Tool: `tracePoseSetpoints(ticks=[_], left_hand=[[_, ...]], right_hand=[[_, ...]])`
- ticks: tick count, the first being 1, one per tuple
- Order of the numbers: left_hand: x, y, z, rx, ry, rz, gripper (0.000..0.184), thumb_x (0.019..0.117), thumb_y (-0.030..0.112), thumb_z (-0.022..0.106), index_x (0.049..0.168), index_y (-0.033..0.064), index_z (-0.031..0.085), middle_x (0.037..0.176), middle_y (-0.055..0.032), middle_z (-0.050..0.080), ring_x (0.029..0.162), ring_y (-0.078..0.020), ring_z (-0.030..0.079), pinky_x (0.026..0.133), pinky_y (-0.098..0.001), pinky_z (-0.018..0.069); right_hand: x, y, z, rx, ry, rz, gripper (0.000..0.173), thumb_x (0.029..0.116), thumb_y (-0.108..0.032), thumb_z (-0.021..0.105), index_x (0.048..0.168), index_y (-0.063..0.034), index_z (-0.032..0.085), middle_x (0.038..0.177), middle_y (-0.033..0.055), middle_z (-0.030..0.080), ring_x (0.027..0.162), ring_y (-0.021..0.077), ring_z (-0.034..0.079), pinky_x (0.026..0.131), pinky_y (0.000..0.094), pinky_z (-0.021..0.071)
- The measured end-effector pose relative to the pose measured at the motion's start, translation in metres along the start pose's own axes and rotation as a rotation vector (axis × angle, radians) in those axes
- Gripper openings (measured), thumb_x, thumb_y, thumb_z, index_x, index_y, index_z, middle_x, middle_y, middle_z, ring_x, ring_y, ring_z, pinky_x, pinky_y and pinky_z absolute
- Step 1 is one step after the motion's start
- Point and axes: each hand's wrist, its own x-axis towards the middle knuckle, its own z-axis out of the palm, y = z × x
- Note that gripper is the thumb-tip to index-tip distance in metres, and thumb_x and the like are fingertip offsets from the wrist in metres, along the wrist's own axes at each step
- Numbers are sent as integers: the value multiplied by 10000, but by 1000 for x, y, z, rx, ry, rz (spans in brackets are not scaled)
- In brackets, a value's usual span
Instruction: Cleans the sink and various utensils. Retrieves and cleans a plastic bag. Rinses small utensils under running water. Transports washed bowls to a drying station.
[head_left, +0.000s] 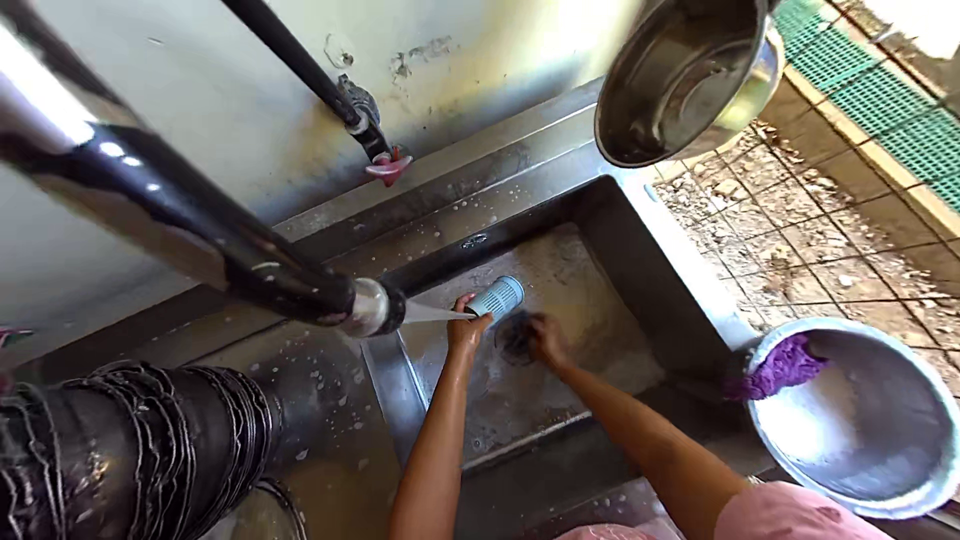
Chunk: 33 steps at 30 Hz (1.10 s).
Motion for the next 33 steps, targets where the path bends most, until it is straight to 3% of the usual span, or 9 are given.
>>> tracePoseSetpoints(ticks=[4,9,14,18,22,24,26,30,33], left_hand=[[-44,13,-43,446,45,129,600,781,35,806,1348,-18,616,1424,-295,520,1343,-408,497,1123,-494,418],[-99,-5,-80,548,155,-18,685,763,103,839,1396,21,590,1390,-321,533,1307,-499,489,1083,-594,416],[-139,-5,-112,466,326,56,654,728,111,809,1350,19,627,1308,-288,589,1239,-483,524,1025,-611,431],[-145,8,-127,393,465,182,637,702,108,779,1314,-4,638,1326,-277,584,1256,-466,521,1029,-602,432],[-133,14,-134,365,486,234,585,691,42,798,1259,-9,664,1337,-329,529,1257,-478,502,1018,-574,448],[-119,21,-134,376,430,180,594,723,6,813,1297,23,661,1381,-330,500,1276,-459,505,1030,-537,464],[-102,27,-133,421,333,102,609,777,-2,803,1360,53,636,1434,-320,484,1328,-460,481,1085,-539,435],[-50,13,-119,540,233,75,617,795,-85,718,1381,81,623,1500,-286,447,1382,-475,426,1118,-584,390],[-11,-13,-107,610,275,170,558,790,-118,689,1306,96,682,1505,-280,454,1412,-482,393,1103,-620,386]], right_hand=[[72,18,-80,-202,281,390,461,1033,-149,513,1473,-12,519,1594,291,360,1456,481,380,1145,644,347],[124,-35,-19,-306,189,348,701,1039,-381,483,1611,-28,284,1668,324,125,1536,532,128,1181,739,143],[121,-108,142,-248,-100,-83,708,1011,-400,556,1587,-39,359,1664,328,142,1549,528,68,1200,749,33],[52,-137,205,-167,-481,-418,485,1028,-269,555,1485,-107,544,1637,160,373,1549,378,258,1247,651,104],[-38,-93,161,-322,-861,-593,457,935,11,620,1391,-12,610,1591,191,430,1535,403,276,1250,660,99],[-65,-43,130,-352,-1016,-776,415,830,112,698,1221,-25,727,1539,157,510,1499,405,349,1229,665,180],[-71,-5,93,-366,-1074,-771,308,836,91,711,1103,-48,779,1458,140,590,1435,410,436,1177,672,277],[-13,4,-13,-338,-471,-271,218,940,-45,624,1104,4,759,1370,247,621,1334,466,523,1119,663,372],[45,-13,-79,-405,-37,88,344,962,-77,590,1288,-22,685,1541,284,443,1444,504,373,1144,689,314]])
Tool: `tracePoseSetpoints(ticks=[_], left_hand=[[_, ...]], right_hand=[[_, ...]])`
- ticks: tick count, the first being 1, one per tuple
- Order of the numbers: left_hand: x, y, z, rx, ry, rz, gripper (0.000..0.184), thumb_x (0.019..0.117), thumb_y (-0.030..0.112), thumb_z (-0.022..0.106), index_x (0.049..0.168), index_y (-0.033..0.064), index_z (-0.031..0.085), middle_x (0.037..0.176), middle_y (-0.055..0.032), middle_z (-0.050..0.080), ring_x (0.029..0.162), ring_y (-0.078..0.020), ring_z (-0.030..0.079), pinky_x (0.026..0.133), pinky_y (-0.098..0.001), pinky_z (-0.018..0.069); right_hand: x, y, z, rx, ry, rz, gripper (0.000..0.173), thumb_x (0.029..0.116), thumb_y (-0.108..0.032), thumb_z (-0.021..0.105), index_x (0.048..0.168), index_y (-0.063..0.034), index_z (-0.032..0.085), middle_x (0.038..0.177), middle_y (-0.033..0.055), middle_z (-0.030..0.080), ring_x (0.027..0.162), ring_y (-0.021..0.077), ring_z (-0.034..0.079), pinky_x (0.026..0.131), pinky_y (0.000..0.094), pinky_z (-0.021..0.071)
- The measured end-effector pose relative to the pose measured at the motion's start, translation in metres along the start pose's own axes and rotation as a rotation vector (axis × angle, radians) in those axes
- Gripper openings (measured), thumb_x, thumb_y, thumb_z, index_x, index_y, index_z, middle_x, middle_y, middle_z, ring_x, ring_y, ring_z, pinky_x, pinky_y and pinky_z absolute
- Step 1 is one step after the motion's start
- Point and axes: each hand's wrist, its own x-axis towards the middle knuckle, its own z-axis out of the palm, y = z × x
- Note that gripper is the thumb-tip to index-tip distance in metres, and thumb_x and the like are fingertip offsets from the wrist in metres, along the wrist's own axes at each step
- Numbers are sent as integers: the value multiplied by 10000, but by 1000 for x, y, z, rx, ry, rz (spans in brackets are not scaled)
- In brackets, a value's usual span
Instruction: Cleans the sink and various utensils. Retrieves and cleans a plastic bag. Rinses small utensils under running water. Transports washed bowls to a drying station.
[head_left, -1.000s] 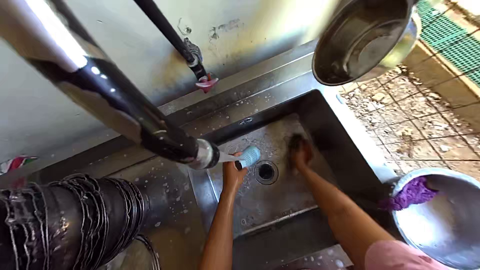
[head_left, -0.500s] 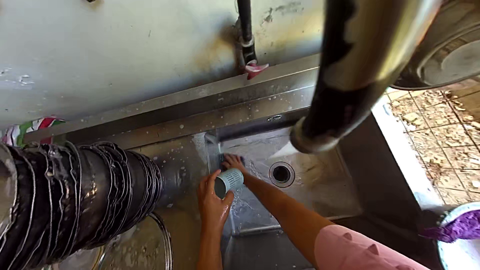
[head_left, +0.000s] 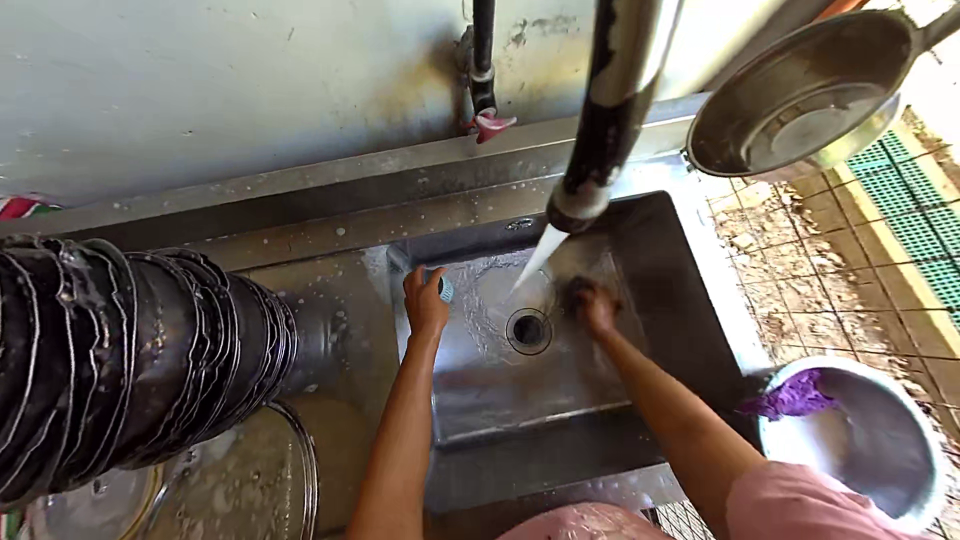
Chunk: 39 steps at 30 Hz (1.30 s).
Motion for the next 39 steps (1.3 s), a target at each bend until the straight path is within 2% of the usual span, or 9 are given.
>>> tracePoseSetpoints(ticks=[3,7,12,16,18,24,29,34,39], left_hand=[[22,-23,27,44,38,99,528,827,-139,637,1307,77,679,1524,-289,433,1445,-491,350,1144,-622,349],[28,-43,40,186,-37,50,621,885,-108,597,1455,136,571,1624,-303,253,1491,-513,253,1140,-646,345],[19,-33,38,293,-98,5,863,836,67,754,1596,110,348,1646,-365,35,1514,-571,56,1180,-702,162],[5,11,42,-182,-18,7,500,957,26,613,1440,-57,516,1468,-312,492,1380,-427,478,1156,-528,380],[-1,39,56,-636,-124,-256,301,1066,60,456,1313,-74,567,1136,-178,650,995,-205,634,894,-350,523],[15,94,73,-1119,-349,-456,186,1046,24,510,1187,-71,587,866,-67,651,699,-85,622,664,-221,539],[8,117,64,-858,-271,-346,111,965,63,675,977,-27,611,713,-6,553,555,-40,495,534,-183,449],[-10,100,74,-809,-364,-254,209,912,-106,610,1113,-102,552,917,-104,587,734,-114,592,699,-259,538],[-33,79,44,-499,-347,-169,216,999,84,630,1147,-71,654,934,-139,679,727,-139,651,706,-300,564]], right_hand=[[21,-18,-30,17,30,230,469,962,-120,630,1418,-22,589,1672,298,160,1548,514,88,1184,744,134],[15,-95,-3,385,-82,51,395,995,-105,608,1372,11,606,1482,273,506,1353,391,528,1124,514,446],[-15,-194,17,1354,-340,360,296,1108,-79,370,1215,98,582,1009,157,661,827,164,650,769,307,557],[-13,-213,3,1609,-564,376,339,1132,-178,251,958,-35,505,670,4,520,532,88,516,521,226,470],[-14,-213,-12,1359,-635,256,355,1128,-192,266,898,-57,501,617,-19,462,479,70,443,469,217,403],[28,-107,-72,386,-280,159,404,997,-243,634,1310,12,649,1272,290,651,1169,442,633,1003,625,477],[47,29,-20,112,-98,400,752,1008,-157,563,1654,-140,178,1693,259,115,1519,533,186,1163,704,267],[-23,-4,75,136,-124,-95,491,935,-1,600,1413,-112,620,1567,228,446,1462,539,323,1131,762,266],[-48,-54,19,314,-32,-105,370,862,27,636,1211,-53,732,1401,261,585,1320,513,492,1100,645,393]])
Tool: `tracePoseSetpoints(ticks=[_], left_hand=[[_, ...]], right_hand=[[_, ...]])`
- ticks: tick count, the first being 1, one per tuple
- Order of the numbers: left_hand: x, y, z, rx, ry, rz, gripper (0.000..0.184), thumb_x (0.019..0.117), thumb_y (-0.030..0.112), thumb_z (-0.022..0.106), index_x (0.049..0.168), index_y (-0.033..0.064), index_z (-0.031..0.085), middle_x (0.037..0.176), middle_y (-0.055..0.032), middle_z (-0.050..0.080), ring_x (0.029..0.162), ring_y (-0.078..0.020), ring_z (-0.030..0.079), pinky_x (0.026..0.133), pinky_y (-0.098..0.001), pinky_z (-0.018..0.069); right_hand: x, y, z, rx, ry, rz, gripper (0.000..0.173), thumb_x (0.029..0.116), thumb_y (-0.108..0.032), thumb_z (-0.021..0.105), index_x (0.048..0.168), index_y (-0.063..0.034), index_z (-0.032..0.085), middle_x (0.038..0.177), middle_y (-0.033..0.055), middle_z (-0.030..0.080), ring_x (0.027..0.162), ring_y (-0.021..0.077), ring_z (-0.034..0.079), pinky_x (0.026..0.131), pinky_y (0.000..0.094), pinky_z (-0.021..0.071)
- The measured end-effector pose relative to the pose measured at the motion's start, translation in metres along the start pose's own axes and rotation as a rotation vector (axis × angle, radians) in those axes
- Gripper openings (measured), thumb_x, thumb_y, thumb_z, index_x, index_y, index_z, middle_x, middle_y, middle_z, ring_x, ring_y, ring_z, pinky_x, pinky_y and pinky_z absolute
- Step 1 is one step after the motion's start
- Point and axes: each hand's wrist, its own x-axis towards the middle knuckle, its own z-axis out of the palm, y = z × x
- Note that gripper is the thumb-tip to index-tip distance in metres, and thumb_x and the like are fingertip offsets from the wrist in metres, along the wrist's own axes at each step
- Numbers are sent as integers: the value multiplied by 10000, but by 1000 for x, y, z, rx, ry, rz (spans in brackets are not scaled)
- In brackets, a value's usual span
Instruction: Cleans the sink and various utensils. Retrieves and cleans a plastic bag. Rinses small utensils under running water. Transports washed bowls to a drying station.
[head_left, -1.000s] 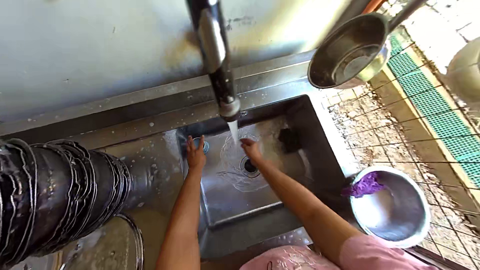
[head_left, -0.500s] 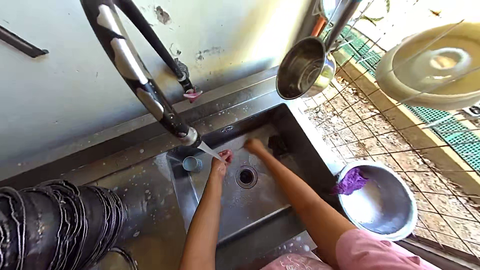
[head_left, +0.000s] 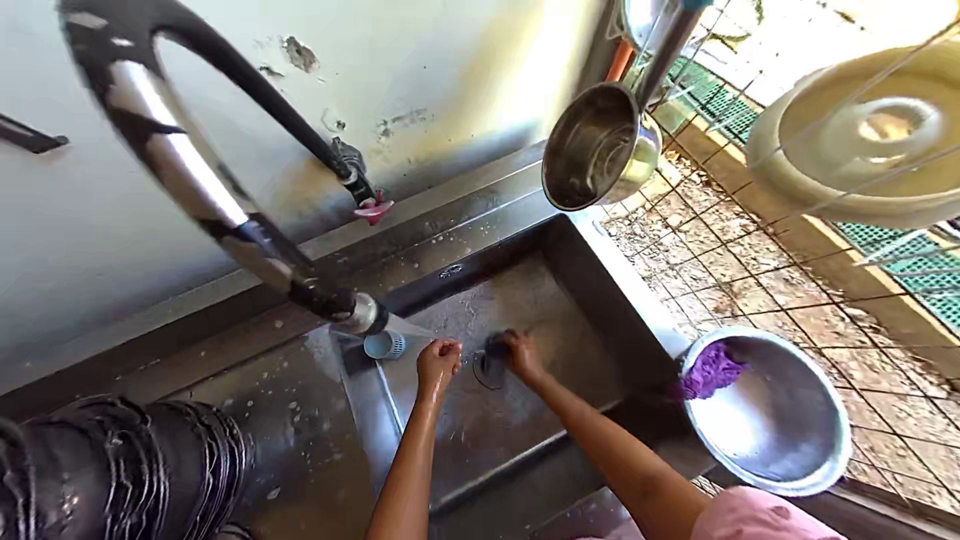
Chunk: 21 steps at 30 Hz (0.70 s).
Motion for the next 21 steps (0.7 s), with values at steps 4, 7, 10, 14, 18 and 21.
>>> tracePoseSetpoints(ticks=[4,7,10,14,18,21], left_hand=[[-17,-12,-47,287,141,165,391,952,172,698,1261,-64,649,1323,-313,588,1268,-425,546,1087,-523,424],[-3,-14,-73,454,248,71,646,907,213,761,1463,0,511,1542,-374,339,1438,-533,329,1179,-592,306],[35,-36,-88,606,298,14,812,844,179,805,1548,61,417,1591,-387,224,1463,-566,248,1182,-616,278],[70,-66,-93,656,231,-24,735,851,134,791,1517,107,481,1585,-342,293,1437,-521,341,1155,-600,346],[58,-62,-62,239,251,-128,708,905,259,765,1482,-5,451,1430,-353,482,1246,-484,564,1008,-589,498],[38,-55,-12,-517,191,-325,572,1025,235,612,1476,-14,363,1319,-299,537,1070,-375,618,856,-490,561]], right_hand=[[50,-43,-111,-57,586,-317,312,836,49,655,1130,4,749,1273,293,652,1265,526,546,1098,674,375],[115,-62,-171,-157,599,-185,423,857,-4,629,1269,-61,705,1424,273,564,1365,533,442,1126,711,289],[149,-78,-187,-236,451,49,596,878,-101,685,1461,-159,576,1597,290,355,1440,611,278,1075,859,110],[118,-86,-127,-77,610,-151,490,912,-98,621,1396,-25,592,1524,306,433,1443,472,383,1196,613,297],[61,-89,6,844,154,137,265,1026,29,438,1215,134,591,1111,194,691,960,183,695,852,340,585],[37,-118,33,1215,32,415,243,1066,-20,369,1125,109,567,908,124,653,752,153,642,723,327,572]])
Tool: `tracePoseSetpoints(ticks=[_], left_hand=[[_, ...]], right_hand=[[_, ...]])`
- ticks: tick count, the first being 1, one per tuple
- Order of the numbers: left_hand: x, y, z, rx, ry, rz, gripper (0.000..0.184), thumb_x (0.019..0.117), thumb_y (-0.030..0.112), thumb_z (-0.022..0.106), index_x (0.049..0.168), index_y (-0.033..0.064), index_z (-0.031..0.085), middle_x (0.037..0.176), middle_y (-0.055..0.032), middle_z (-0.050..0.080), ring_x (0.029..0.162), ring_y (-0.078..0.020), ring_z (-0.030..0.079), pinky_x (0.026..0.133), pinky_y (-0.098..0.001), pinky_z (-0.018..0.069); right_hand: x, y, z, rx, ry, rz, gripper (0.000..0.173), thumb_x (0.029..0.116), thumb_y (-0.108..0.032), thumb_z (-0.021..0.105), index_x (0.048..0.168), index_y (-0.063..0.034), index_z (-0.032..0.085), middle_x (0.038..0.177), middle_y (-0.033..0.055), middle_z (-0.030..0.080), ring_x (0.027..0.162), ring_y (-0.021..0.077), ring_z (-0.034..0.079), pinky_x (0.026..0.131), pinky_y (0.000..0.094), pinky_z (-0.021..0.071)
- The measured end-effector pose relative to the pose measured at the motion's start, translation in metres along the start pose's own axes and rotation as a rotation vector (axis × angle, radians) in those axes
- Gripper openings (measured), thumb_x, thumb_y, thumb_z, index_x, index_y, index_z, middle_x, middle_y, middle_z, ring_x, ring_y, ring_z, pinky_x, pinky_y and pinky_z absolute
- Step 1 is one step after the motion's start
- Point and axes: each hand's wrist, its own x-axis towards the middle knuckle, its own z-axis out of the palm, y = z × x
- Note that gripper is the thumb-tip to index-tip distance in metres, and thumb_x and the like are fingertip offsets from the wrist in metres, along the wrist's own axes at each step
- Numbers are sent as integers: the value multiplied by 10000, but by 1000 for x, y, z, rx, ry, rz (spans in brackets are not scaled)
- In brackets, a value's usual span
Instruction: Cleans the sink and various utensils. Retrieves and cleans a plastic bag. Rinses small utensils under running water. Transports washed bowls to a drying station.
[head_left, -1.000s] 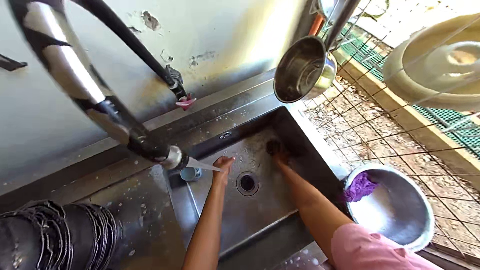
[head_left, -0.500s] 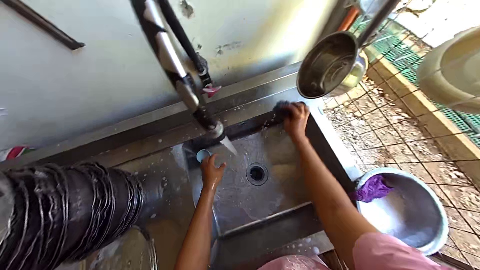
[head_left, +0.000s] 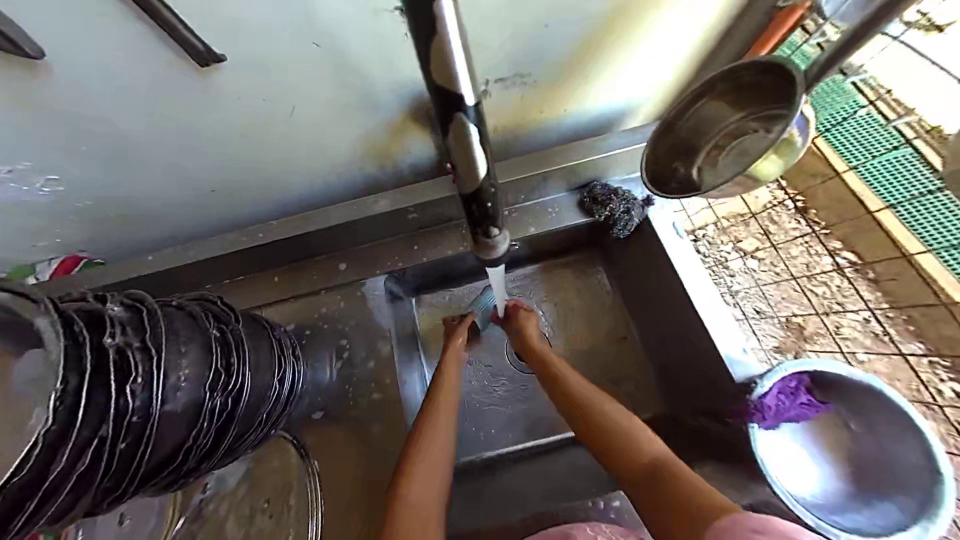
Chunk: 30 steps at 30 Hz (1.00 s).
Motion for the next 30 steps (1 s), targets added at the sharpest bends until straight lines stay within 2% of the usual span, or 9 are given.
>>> tracePoseSetpoints(ticks=[4,7,12,15,16,18,20,24,30], left_hand=[[-22,-10,42,-408,-89,-114,413,1114,363,327,1284,48,533,1037,-123,620,841,-199,605,714,-365,529],[-27,-9,52,-510,-164,-39,425,1128,333,264,1395,76,472,1157,-107,619,982,-178,606,829,-373,529],[-42,1,55,-429,-106,9,382,1129,224,296,1454,62,414,1121,-130,615,899,-155,609,770,-309,527],[-46,-4,57,-273,-126,-47,535,1079,155,469,1586,157,296,1416,-230,498,1119,-319,581,879,-469,520],[-48,-5,57,-213,-129,-18,577,1049,100,518,1585,137,307,1470,-246,463,1186,-349,564,916,-499,514],[-50,-12,55,-24,-112,129,620,932,-60,614,1517,24,429,1488,-261,473,1268,-352,544,981,-495,500],[-51,-21,51,224,-91,315,640,788,-134,709,1403,-9,582,1454,-291,491,1325,-369,499,1068,-475,459],[-69,-26,30,536,-180,366,677,824,20,787,1457,53,550,1538,-337,363,1433,-429,378,1168,-492,360],[-138,-16,-39,663,-160,368,547,931,174,722,1436,34,565,1549,-340,359,1462,-458,336,1195,-530,311]], right_hand=[[-5,-23,13,-318,-186,10,259,1071,-24,363,1072,105,588,839,114,641,718,151,633,706,312,565],[-18,-35,7,-929,-288,-299,256,990,-45,573,1177,83,691,1169,238,705,1131,313,668,1045,457,493],[-2,9,-25,-996,-346,-452,586,1055,-344,467,1507,28,469,1635,299,281,1552,443,203,1250,642,105],[25,11,-43,-712,-161,-264,736,1016,-292,582,1604,14,261,1671,338,31,1554,493,103,1252,588,189],[29,5,-46,-587,-115,-147,850,988,-277,646,1638,-36,155,1674,324,42,1535,484,180,1206,588,293],[32,-6,-48,-396,-19,59,912,986,-295,683,1651,-136,81,1568,297,358,1314,444,521,960,588,525],[36,-11,-55,-277,-2,207,807,1009,-324,657,1625,-163,161,1395,283,531,1113,409,633,829,545,566],[42,-21,-74,-336,-24,241,626,994,-275,661,1528,-92,390,1305,260,596,1067,369,643,842,511,558],[32,-71,-141,-889,365,-438,891,778,-179,867,1510,50,413,1497,395,386,1384,526,419,1136,573,405]])
